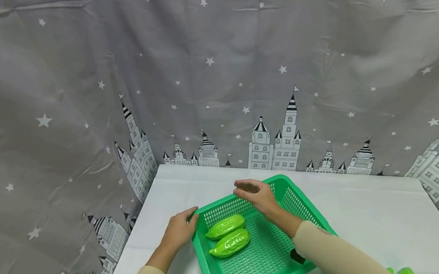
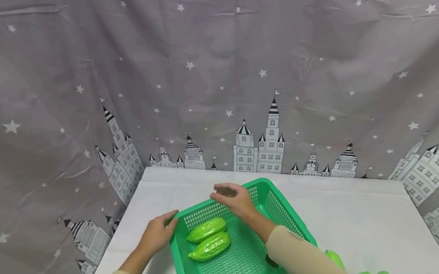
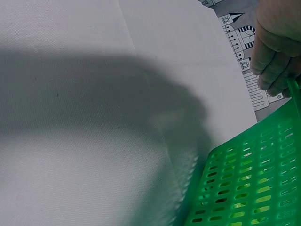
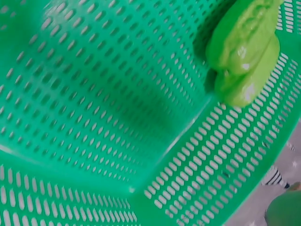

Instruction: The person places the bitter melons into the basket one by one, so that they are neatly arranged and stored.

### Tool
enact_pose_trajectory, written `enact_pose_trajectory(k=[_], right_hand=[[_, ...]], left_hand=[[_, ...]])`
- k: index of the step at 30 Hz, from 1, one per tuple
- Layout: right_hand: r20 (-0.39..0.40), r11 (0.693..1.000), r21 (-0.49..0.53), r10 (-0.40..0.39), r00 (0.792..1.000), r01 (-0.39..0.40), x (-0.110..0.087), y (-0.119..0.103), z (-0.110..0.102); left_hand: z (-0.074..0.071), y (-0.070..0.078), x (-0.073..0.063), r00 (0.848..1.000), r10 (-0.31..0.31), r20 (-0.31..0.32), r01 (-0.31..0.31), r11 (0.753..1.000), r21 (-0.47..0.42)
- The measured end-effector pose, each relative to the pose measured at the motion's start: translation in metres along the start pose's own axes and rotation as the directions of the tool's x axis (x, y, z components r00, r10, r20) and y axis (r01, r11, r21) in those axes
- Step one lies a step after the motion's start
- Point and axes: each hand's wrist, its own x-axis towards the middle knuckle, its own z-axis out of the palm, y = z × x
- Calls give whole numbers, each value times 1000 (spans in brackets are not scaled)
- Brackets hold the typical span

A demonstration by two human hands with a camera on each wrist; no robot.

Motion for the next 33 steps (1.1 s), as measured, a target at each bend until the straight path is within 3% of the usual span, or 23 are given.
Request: enact_pose_trajectory(k=[5, 11, 20, 26, 33], right_hand=[[-57, 1000, 11, -7, 998, 8, -9, -19, -19], [-116, 1000, -6, 22, 993, -23, -19, -25, -52], [-249, 997, -69, 2, 969, -20, -35, 8, -110], [-327, 982, -169, 22, 945, -82, -60, 13, -141], [-361, 973, -195, 44, 931, -122, -88, 14, -169]], left_hand=[[2, 1, 1, 1000, 5, -6, -5, 1000, 4], [5, 1, 5, 1000, 4, 20, -5, 1000, 4], [1, -3, 4, 1000, 17, 22, -18, 1000, 25], [0, -2, 5, 999, 12, 38, -12, 1000, 23], [0, -1, 8, 998, 20, 51, -22, 999, 39]])
